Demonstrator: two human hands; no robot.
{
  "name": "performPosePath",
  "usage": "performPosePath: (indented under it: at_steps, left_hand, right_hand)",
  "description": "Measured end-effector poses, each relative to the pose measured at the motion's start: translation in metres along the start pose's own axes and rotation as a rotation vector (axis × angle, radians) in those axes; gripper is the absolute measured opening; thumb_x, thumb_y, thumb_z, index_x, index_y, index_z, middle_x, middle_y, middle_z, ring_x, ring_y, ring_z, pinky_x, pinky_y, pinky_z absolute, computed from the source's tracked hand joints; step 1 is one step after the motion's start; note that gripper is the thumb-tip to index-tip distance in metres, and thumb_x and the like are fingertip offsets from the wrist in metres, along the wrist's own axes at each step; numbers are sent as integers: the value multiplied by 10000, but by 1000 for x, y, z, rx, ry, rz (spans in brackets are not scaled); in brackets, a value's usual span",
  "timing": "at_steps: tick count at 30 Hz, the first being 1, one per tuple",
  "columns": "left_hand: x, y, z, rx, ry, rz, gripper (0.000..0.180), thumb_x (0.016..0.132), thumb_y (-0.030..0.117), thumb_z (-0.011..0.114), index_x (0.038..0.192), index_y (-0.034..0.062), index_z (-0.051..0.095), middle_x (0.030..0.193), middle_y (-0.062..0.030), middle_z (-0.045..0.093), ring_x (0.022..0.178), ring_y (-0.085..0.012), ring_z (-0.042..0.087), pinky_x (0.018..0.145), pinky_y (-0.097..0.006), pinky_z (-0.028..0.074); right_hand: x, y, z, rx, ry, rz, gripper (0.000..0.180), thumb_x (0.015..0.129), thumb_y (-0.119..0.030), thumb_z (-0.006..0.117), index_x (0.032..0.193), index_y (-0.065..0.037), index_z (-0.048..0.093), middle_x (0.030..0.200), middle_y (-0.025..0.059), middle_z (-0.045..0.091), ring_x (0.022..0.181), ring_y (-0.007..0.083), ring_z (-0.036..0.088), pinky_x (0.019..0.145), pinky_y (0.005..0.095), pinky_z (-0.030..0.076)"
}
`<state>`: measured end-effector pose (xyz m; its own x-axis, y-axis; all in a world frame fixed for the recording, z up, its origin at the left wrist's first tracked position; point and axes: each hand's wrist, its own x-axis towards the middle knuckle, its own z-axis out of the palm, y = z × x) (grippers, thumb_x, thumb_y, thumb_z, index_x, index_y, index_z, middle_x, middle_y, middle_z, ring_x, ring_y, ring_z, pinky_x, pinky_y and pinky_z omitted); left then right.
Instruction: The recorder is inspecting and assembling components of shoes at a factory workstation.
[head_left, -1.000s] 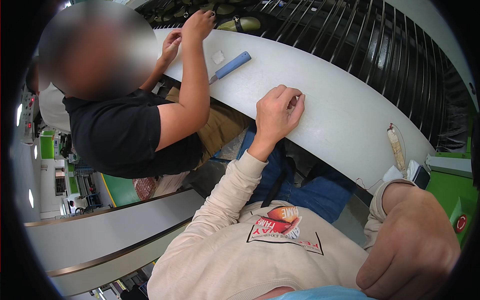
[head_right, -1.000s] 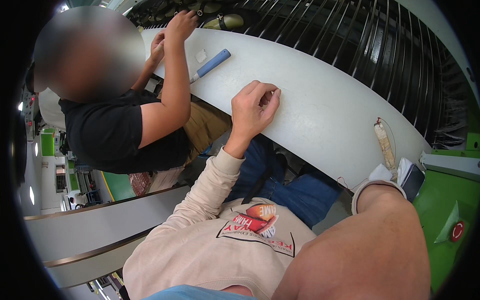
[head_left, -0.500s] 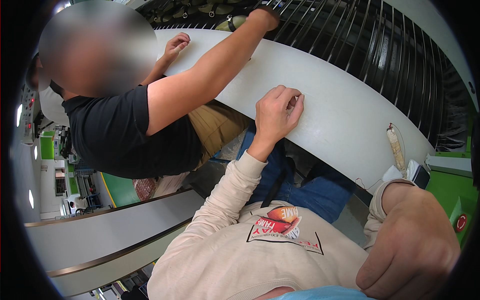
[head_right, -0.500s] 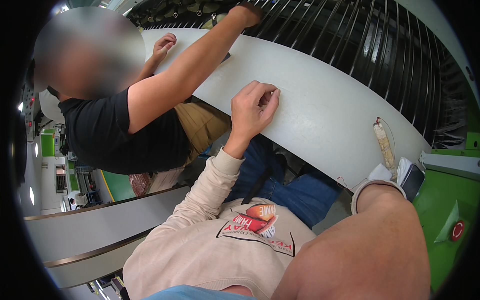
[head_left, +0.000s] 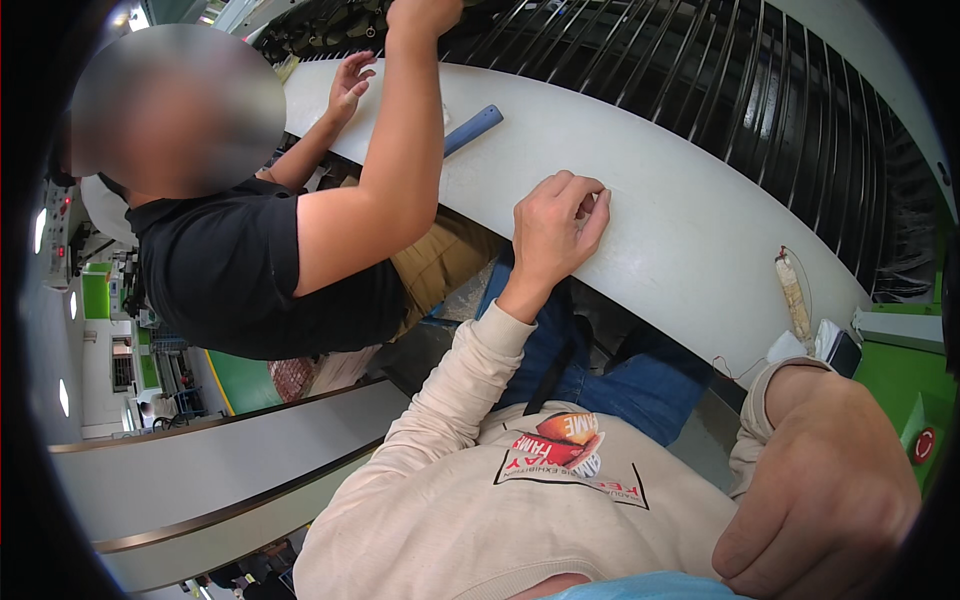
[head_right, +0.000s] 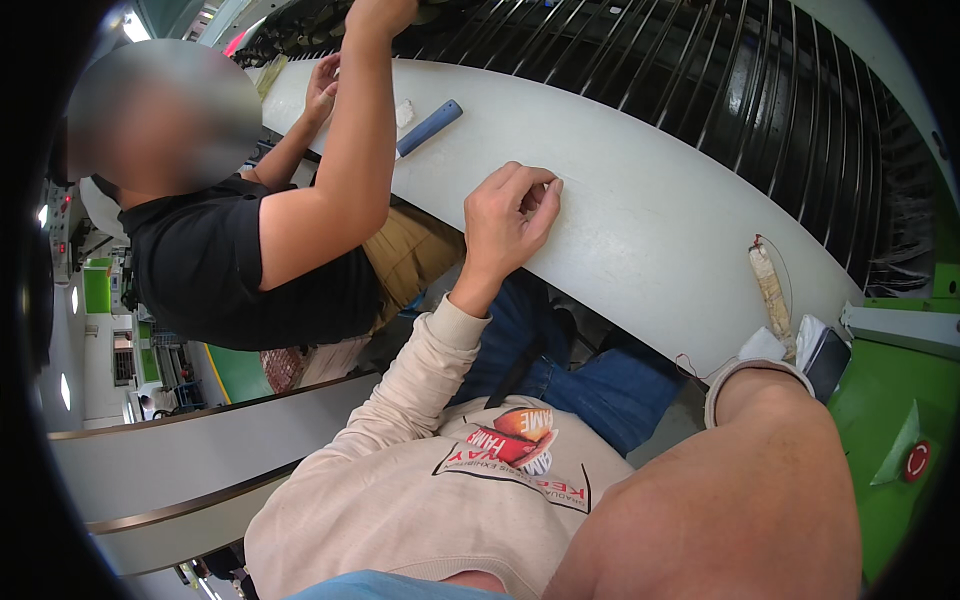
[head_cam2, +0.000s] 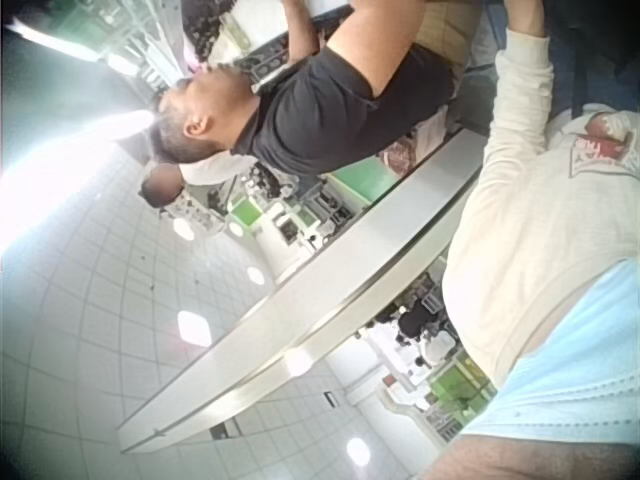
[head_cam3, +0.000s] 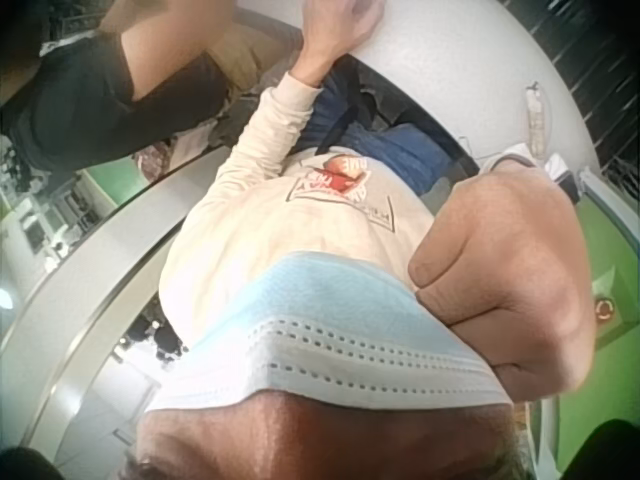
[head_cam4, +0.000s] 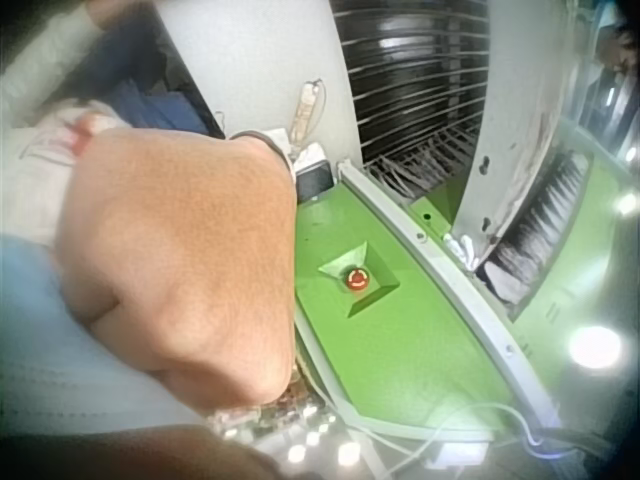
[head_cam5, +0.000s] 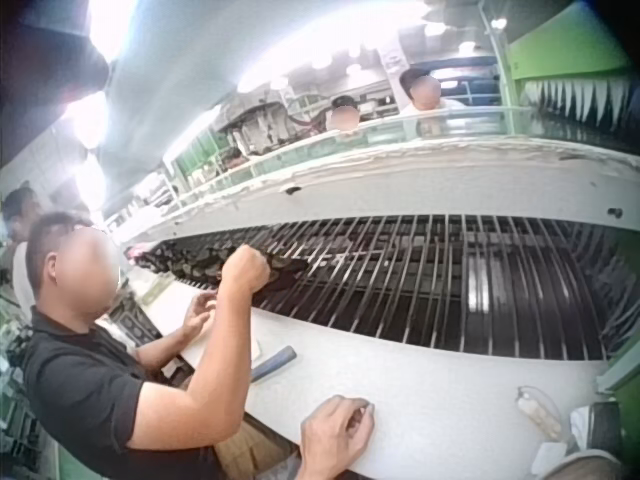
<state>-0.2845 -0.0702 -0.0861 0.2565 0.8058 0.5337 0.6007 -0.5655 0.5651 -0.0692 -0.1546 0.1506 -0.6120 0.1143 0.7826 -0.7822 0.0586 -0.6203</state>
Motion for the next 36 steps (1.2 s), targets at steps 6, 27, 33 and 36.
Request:
performPosePath:
  at_steps: [6,27,33,36]
  left_hand:
    - [0,-1,-1,17,-7,4,67,899,101,817,896,61,764,741,-61,655,642,-214,662,602,-348,528]
    - [0,1,-1,1,17,1,62,895,95,818,893,57,770,734,-62,656,635,-206,663,600,-335,532]
    - [0,-1,1,8,14,7,62,892,94,819,892,59,768,733,-60,651,634,-208,658,598,-342,528]
    - [0,0,1,2,15,6,64,890,94,820,889,61,765,732,-58,648,634,-208,656,597,-345,527]
  right_hand:
    - [1,0,-1,-1,6,8,98,547,-37,681,517,-3,594,508,63,495,421,178,493,391,331,344]
    - [-1,4,-1,-26,-11,-65,130,542,-40,692,499,-46,570,506,46,479,433,171,492,404,315,342]
    - [-1,6,-2,-75,-32,-135,209,598,-26,717,491,-78,545,507,35,474,445,165,498,419,304,344]
    - [-2,6,-2,-68,-31,-139,221,612,-25,722,493,-80,544,507,34,475,446,164,499,420,304,347]
